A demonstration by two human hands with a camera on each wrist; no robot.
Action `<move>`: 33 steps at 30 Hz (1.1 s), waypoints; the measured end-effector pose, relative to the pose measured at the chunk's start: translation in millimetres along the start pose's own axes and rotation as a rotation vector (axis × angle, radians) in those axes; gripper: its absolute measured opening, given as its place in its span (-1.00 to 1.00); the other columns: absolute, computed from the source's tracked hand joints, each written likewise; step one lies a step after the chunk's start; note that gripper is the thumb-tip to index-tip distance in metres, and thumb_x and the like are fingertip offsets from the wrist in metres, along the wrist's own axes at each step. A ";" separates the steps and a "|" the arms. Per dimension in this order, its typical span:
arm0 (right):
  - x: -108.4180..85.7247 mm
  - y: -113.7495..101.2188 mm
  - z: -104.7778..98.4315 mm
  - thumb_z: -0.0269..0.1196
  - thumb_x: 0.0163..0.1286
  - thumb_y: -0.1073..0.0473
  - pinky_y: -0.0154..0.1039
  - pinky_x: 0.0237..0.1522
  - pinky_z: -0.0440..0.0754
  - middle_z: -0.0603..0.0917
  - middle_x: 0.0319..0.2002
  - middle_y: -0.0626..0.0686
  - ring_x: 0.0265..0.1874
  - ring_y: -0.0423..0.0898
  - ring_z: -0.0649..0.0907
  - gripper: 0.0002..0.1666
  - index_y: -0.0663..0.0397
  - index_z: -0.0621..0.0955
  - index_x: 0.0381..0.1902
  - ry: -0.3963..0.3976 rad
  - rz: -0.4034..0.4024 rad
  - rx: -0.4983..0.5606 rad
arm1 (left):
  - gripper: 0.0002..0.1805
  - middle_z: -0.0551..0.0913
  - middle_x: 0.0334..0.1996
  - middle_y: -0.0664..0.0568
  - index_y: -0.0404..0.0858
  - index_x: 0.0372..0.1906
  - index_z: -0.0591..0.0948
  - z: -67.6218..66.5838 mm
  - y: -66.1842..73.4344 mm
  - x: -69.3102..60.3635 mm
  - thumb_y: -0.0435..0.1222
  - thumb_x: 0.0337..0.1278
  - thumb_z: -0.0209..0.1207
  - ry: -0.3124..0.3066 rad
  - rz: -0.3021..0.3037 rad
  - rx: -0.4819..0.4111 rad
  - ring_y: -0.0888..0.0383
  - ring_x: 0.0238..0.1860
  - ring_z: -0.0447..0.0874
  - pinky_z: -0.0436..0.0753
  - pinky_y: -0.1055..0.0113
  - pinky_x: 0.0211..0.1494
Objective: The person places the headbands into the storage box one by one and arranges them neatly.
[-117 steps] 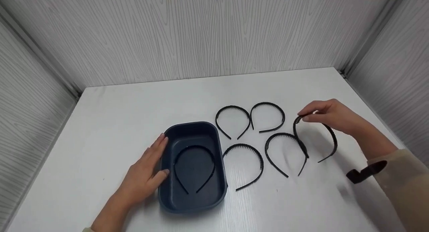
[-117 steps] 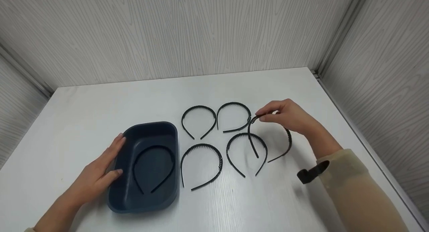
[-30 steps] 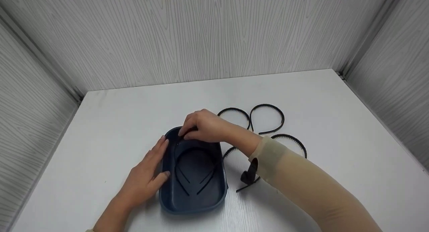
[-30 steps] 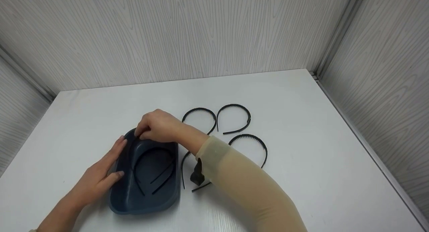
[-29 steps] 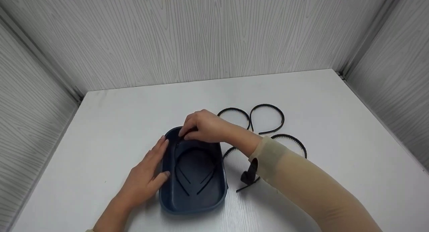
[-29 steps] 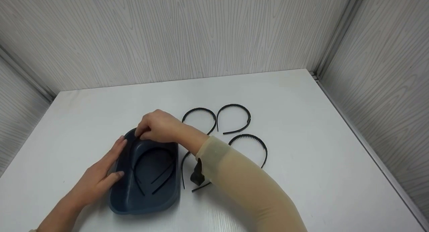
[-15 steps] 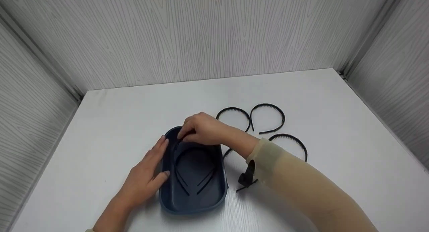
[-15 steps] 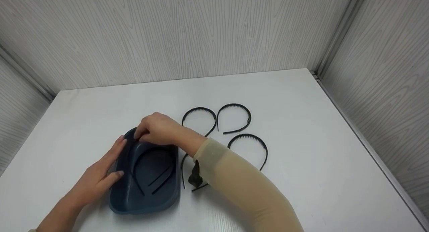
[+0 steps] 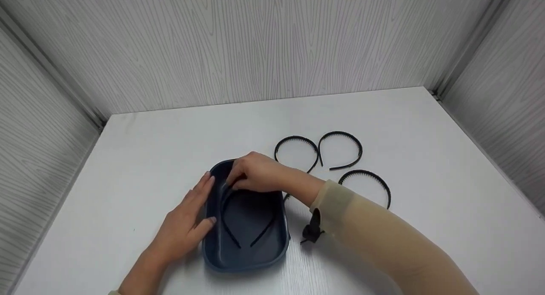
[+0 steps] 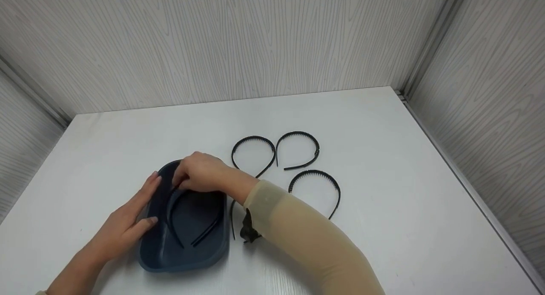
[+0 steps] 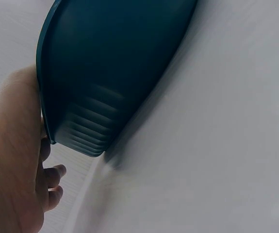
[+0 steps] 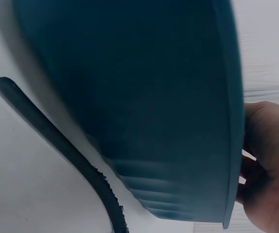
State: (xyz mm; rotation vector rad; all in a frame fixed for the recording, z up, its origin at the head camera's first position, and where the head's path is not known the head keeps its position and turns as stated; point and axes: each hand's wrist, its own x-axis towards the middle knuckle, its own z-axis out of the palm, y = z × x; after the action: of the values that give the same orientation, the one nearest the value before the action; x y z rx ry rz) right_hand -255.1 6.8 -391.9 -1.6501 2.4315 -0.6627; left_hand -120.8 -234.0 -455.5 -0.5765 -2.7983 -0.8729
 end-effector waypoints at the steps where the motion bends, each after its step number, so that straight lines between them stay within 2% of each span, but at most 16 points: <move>1: 0.5 -0.1 1.2 0.40 0.49 0.18 -0.26 0.11 0.66 0.81 -0.02 0.02 0.01 -0.09 0.74 -0.77 0.05 0.84 0.04 -0.005 0.002 -0.003 | -0.02 -0.05 0.74 0.19 0.01 0.76 0.03 0.0 0.0 0.0 -0.23 0.30 0.18 -0.001 0.000 0.001 0.09 0.68 0.01 0.00 0.29 0.68; 6: 3.2 0.1 7.7 0.40 0.49 0.17 -0.24 0.11 0.66 0.81 -0.03 0.00 0.01 -0.10 0.74 -0.77 0.00 0.85 0.04 -0.032 0.020 -0.025 | -0.03 -0.05 0.74 0.18 0.01 0.76 0.03 -0.3 0.2 -0.5 -0.24 0.30 0.18 0.000 -0.001 -0.003 0.08 0.68 0.02 0.01 0.28 0.68; 15: 6.8 1.6 16.2 0.39 0.50 0.17 -0.25 0.14 0.66 0.81 -0.01 0.00 0.01 -0.11 0.74 -0.75 -0.02 0.84 0.08 -0.060 0.005 -0.065 | -0.03 -0.03 0.73 0.16 -0.02 0.75 0.05 0.1 -0.4 -0.3 -0.27 0.29 0.19 0.010 0.021 -0.016 0.09 0.68 0.03 -0.11 0.49 0.64; 23: 8.8 2.2 19.1 0.39 0.50 0.17 -0.27 0.15 0.65 0.80 0.01 -0.03 0.03 -0.12 0.74 -0.73 -0.06 0.83 0.10 -0.073 0.038 -0.093 | -0.03 -0.04 0.74 0.18 0.00 0.76 0.05 0.1 -1.0 0.0 -0.26 0.31 0.19 0.005 0.015 -0.019 0.11 0.68 0.02 -0.12 0.48 0.64; 33: 11.1 3.7 23.1 0.39 0.49 0.17 -0.28 0.15 0.65 0.81 0.02 -0.04 0.05 -0.14 0.74 -0.73 -0.06 0.83 0.10 -0.088 0.041 -0.140 | -0.04 -0.05 0.74 0.18 0.01 0.76 0.04 0.7 -2.1 -0.1 -0.26 0.32 0.20 0.006 0.025 -0.024 0.10 0.68 0.01 -0.11 0.47 0.65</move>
State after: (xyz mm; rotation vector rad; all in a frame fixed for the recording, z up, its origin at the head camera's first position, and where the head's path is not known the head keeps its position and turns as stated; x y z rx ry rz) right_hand -254.7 -8.7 -412.6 -1.6352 2.4916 -0.4136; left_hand -121.6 -235.2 -457.2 -0.6100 -2.7733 -0.9024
